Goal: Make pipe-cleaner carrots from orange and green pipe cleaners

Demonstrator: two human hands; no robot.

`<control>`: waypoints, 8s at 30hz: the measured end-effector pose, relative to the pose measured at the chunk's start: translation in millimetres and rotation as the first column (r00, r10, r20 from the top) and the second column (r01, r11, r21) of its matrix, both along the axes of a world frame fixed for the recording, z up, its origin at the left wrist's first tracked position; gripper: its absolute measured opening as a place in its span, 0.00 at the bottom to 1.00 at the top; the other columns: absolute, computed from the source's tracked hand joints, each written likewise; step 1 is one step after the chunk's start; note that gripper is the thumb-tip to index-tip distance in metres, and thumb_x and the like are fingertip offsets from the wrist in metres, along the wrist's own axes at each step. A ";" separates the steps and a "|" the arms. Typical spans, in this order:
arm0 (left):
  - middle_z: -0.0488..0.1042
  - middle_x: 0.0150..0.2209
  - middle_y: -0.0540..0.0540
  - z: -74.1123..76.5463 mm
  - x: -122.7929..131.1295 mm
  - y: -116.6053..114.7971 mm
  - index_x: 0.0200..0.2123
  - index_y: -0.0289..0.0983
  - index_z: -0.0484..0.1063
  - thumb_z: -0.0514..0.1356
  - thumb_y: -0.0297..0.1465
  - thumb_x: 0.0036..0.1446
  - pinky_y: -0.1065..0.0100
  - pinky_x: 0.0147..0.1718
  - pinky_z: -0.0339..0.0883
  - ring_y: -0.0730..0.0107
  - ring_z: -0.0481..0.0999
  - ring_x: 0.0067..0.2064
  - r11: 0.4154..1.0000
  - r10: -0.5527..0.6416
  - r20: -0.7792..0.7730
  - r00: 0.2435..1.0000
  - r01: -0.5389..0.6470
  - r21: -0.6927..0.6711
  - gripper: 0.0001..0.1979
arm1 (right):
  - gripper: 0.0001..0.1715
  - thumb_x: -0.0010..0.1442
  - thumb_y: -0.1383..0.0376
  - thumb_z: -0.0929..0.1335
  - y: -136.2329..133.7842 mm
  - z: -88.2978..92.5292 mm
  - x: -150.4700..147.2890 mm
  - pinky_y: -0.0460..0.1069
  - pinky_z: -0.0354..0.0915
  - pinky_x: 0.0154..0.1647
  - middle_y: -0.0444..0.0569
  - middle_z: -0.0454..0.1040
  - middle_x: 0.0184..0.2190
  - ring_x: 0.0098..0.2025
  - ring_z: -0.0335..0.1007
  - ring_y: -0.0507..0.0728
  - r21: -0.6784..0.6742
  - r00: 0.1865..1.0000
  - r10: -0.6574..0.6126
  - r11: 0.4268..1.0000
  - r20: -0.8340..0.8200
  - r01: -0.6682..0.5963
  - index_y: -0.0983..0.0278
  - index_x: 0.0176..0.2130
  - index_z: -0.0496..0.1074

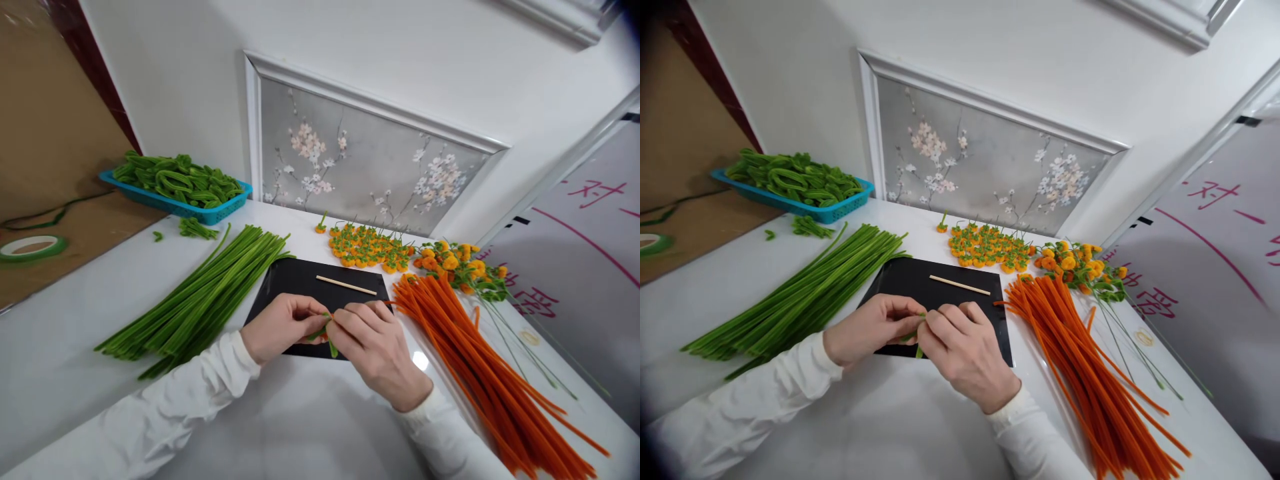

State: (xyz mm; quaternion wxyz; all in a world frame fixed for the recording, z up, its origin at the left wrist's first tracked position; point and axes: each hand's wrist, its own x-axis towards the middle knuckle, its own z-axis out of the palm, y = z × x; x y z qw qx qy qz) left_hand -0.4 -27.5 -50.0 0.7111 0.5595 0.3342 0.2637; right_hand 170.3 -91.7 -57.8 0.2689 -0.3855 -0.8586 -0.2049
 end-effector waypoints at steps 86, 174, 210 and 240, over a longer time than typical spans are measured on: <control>0.70 0.28 0.50 -19.1 12.6 5.3 0.29 0.34 0.71 0.64 0.33 0.48 0.69 0.35 0.71 0.72 0.72 0.32 0.918 0.180 0.064 0.981 -0.191 0.348 0.08 | 0.10 0.60 0.72 0.64 15.0 -7.4 -2.2 0.45 0.63 0.34 0.48 0.70 0.31 0.33 0.69 0.52 -0.468 0.892 -0.313 0.874 -0.327 0.135 0.63 0.32 0.73; 0.75 0.24 0.46 -17.7 33.6 28.0 0.30 0.31 0.71 0.64 0.24 0.49 0.80 0.22 0.66 0.79 0.72 0.22 0.957 0.076 0.176 0.982 -0.022 -0.289 0.05 | 0.10 0.61 0.72 0.61 26.0 6.8 22.0 0.49 0.66 0.36 0.52 0.73 0.35 0.36 0.70 0.55 -0.390 0.910 -0.192 0.920 -0.366 0.036 0.64 0.34 0.70; 0.72 0.27 0.48 -2.5 27.1 30.0 0.32 0.33 0.73 0.61 0.30 0.54 0.72 0.30 0.67 0.73 0.71 0.28 0.868 0.021 0.083 0.996 -0.060 0.493 0.05 | 0.07 0.63 0.63 0.64 29.1 1.9 39.0 0.48 0.69 0.31 0.47 0.75 0.30 0.31 0.72 0.54 -0.405 0.742 -0.178 0.904 -0.646 -0.136 0.60 0.40 0.71; 0.73 0.36 0.46 -11.5 27.0 30.9 0.41 0.34 0.72 0.57 0.39 0.59 0.68 0.37 0.71 0.70 0.74 0.37 0.948 -0.020 0.080 0.997 -0.007 0.318 0.14 | 0.07 0.59 0.62 0.65 34.9 -4.0 41.6 0.44 0.66 0.22 0.42 0.69 0.24 0.22 0.66 0.49 -0.625 0.510 -0.436 0.725 -0.742 -0.290 0.63 0.38 0.69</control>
